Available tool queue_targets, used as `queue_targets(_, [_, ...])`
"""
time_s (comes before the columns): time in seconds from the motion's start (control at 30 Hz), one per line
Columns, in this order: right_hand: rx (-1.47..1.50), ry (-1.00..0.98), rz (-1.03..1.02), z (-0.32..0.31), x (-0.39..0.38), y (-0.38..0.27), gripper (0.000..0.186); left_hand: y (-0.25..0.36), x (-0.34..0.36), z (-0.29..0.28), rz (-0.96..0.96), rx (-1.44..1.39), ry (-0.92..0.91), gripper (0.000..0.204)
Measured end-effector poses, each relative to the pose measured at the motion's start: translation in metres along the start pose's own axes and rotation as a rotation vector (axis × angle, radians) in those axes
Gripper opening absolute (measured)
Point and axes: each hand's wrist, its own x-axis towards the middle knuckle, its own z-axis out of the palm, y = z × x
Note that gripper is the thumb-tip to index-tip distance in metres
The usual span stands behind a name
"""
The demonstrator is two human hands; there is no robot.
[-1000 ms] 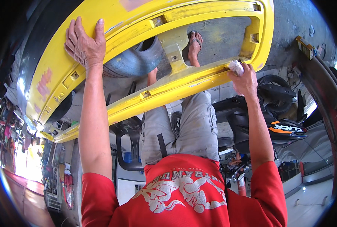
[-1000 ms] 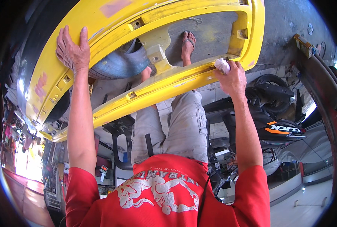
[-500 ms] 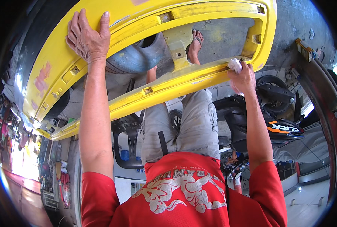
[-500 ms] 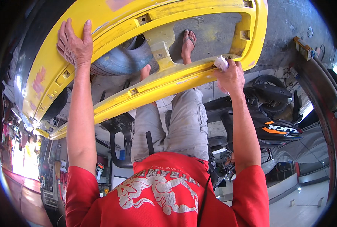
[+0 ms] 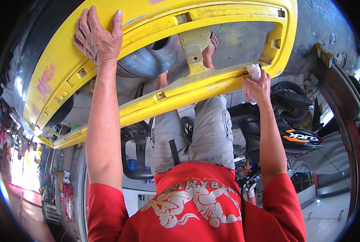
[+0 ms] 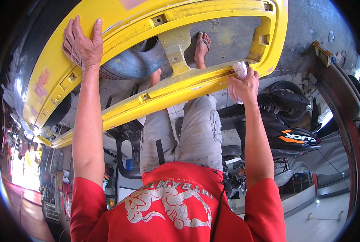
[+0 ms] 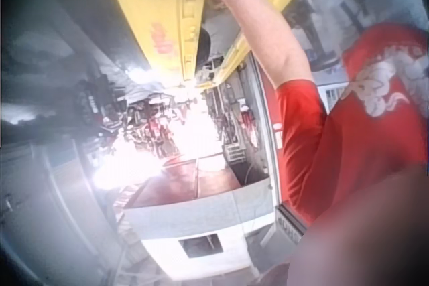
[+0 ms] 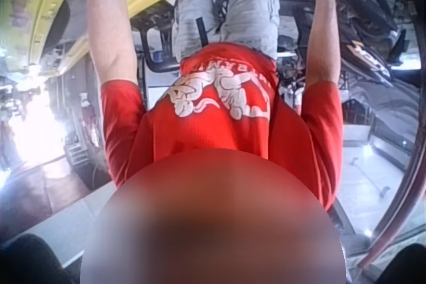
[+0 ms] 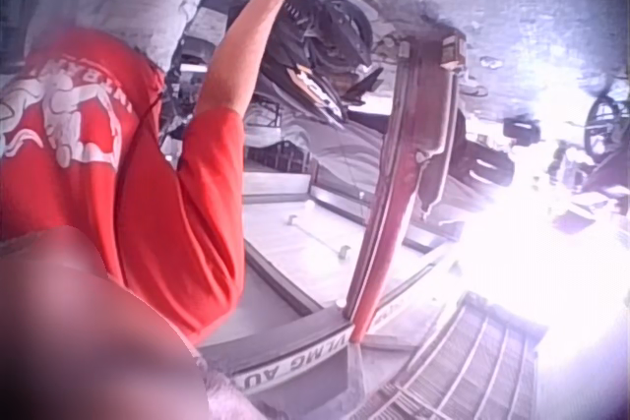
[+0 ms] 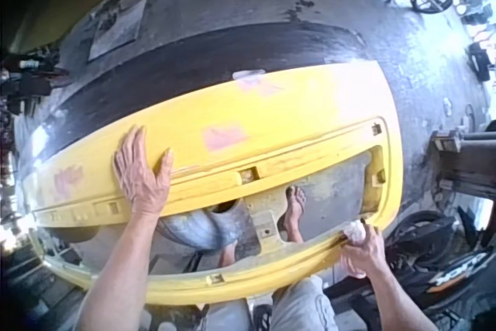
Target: The person sands a yellow car bumper with a sanding block and wipes the surface with a cloth. The person alternates between sanding and wiping, focusing on different areas of the bumper.
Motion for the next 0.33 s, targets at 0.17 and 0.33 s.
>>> queue_targets(0.17, [0.017,-0.045,0.035,0.0035,0.0083,0.0071,0.079,0.0014,-0.0007,0.0007,0.012,0.005,0.031,0.085])
queue_targets(0.33, [-0.043,-0.045,0.025,0.0017,0.0081,0.0038,0.077,-0.0019,-0.0021,-0.0009,0.007,0.016,0.016,0.085])
